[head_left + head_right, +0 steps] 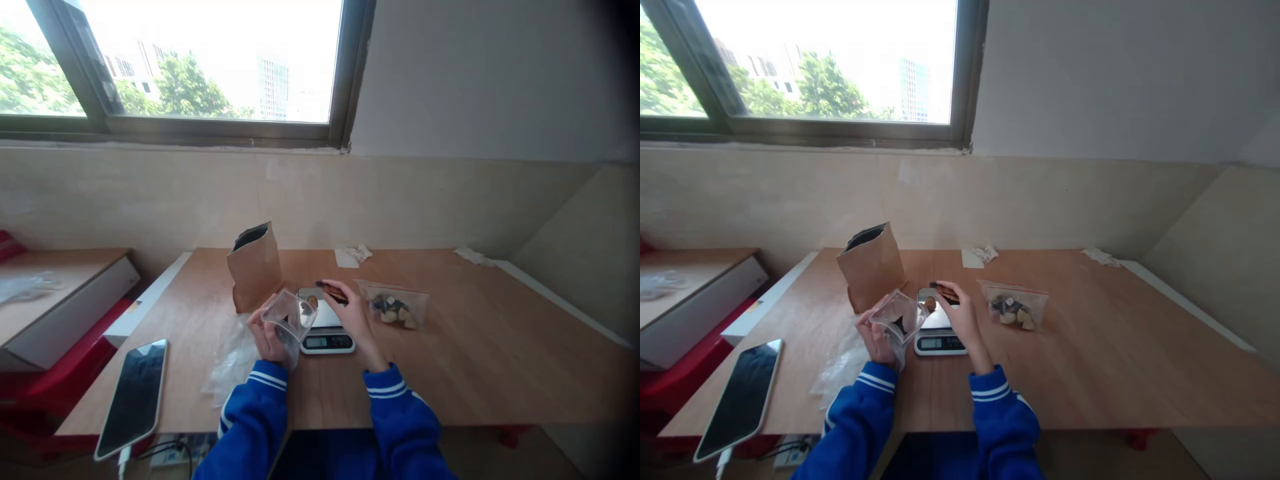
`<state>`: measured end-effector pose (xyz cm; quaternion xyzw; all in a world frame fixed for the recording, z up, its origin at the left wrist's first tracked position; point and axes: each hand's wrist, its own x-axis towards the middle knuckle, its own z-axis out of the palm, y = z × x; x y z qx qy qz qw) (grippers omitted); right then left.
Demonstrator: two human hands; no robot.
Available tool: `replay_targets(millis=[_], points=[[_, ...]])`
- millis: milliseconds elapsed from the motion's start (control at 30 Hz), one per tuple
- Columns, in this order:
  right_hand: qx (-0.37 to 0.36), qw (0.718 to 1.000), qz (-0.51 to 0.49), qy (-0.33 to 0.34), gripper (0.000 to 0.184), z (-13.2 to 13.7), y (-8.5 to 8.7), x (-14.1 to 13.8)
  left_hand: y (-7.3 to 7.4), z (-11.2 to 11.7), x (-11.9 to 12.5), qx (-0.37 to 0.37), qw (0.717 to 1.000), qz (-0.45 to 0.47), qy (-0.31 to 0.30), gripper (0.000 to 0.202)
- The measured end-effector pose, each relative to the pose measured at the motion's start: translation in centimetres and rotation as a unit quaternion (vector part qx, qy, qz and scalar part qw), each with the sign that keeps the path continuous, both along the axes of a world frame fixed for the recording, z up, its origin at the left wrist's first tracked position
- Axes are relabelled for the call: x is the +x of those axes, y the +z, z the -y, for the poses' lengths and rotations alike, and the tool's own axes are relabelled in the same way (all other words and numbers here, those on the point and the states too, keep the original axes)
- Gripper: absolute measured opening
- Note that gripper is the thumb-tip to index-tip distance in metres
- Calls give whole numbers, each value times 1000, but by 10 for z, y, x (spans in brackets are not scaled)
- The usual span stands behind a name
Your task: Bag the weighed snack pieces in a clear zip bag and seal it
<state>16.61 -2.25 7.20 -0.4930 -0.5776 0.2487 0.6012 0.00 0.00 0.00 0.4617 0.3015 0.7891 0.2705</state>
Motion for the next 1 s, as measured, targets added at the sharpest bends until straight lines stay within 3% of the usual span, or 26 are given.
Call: replay_targets(millis=[133, 233, 367, 600, 833, 1000], points=[[-33, 988, 33, 144, 32, 24, 53, -13, 3, 3, 3, 29, 999, 0, -17, 30], [-58, 973, 106, 197, 32, 34, 68, -21, 5, 5, 4, 34, 999, 12, -26, 28], [-47, 967, 180, 173, 41, 33, 63, -33, 8, 10, 6, -7, 998, 40, -43, 29], [-17, 973, 178, 143, 49, 17, 62, -51, 10, 12, 7, -39, 996, 54, -57, 31], [23, 966, 203, 155, 66, -1, 49, -62, 4, 3, -1, -85, 994, 53, -40, 27], [9, 972, 153, 181, 61, -7, 45, -60, 6, 3, -1, -90, 993, 52, -55, 25]])
